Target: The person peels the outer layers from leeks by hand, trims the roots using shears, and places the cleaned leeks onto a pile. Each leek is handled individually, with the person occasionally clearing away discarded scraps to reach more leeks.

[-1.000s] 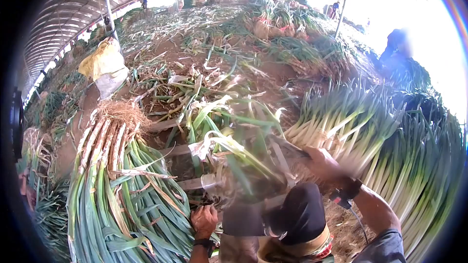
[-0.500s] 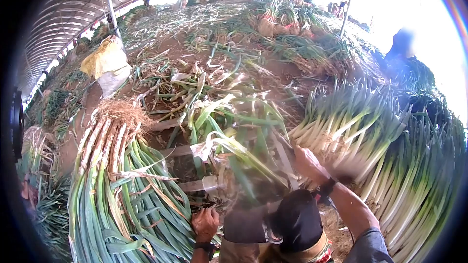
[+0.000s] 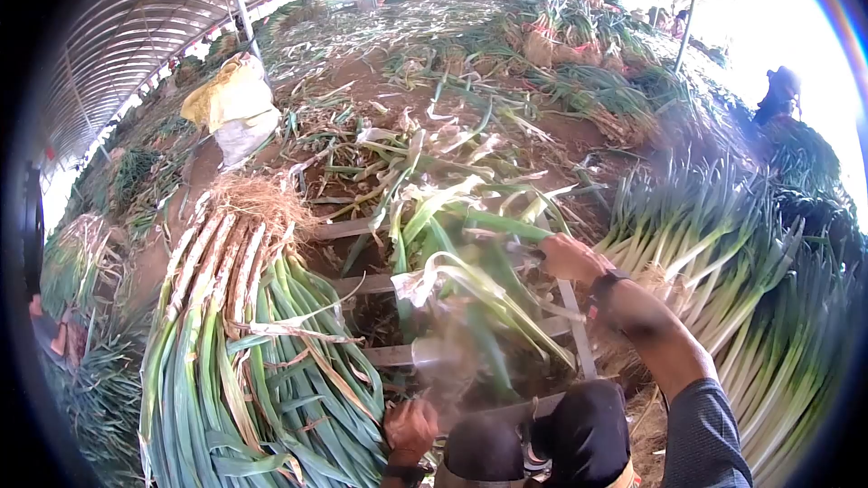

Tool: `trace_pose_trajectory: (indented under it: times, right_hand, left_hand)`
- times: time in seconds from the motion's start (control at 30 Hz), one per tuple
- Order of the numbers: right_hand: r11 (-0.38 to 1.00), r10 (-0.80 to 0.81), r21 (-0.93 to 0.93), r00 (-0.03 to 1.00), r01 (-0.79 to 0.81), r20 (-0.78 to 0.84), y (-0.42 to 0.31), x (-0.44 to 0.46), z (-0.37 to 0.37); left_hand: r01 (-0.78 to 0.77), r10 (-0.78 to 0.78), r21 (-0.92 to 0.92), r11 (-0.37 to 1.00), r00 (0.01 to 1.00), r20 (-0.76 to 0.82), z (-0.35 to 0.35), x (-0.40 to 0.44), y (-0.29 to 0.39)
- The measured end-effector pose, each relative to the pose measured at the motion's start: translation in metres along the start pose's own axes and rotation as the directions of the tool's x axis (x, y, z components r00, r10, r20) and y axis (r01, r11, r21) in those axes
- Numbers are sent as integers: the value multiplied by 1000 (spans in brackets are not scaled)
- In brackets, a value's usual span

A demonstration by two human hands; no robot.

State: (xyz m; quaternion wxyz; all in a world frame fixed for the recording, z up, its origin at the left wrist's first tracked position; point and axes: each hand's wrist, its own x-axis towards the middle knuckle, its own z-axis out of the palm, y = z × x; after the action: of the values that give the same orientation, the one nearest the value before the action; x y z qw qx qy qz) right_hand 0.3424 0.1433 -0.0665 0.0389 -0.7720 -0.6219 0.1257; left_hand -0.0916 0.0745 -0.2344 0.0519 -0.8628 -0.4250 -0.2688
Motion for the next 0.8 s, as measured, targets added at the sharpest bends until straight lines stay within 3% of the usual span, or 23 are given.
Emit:
trace_pose_trajectory:
  times: [0.07,0.1,0.27,0.37,0.4,0.53,0.57,0.6,0.63,0.67,0.7,0.77,0.8]
  right_hand:
    - [989,-133,66,991,135,-33,-8,19,13]
    - [997,-49,67,997,45,62,-40,18,-4]
    - [950,-269,185,961,253,69,-63,67,29]
    - [941,-83,339,981,19,174,-121,91,7]
    - [939,34,319,959,-127,281,-144,106,-15]
    - [925,-25,374,994,63,-106,-203,183,-69]
    - [858,-110,469,966,211,-234,-201,200,-83]
    - [878,-119,395,924,269,-364,-211,207,-105]
    - [816,84,538,876,213,-475,-225,211,-118]
    - [798,99,562,872,219,-479,-222,223,-126]
    - [917,-42,310,835,250,-548,-215,225,-136]
    - [955,-269,87,950,285,-157,-193,202,-146]
    - [963,-261,-113,956,247,-135,-184,198,-136]
  left_hand:
    - [6,-6,-24,1000,1000,6,1,0,0]
    - [8,-8,-36,999,1000,10,-2,2,0]
    - [-27,29,-23,999,998,54,-3,2,-2]
    - [-101,98,27,994,989,109,2,-4,-6]
    - [-110,106,24,994,987,121,0,-2,-6]
    - [-28,28,0,1000,987,161,-12,8,0]
    - [13,-11,-11,1000,987,163,-17,13,3]
    - [26,-24,-18,999,990,138,-17,15,4]
    - [29,-28,-7,1000,988,151,-20,16,5]
    - [32,-32,5,999,986,163,-23,17,6]
    - [34,-36,17,999,984,175,-26,18,7]
    - [25,-30,33,999,985,169,-22,17,7]
    - [30,-35,33,999,986,166,-21,18,7]
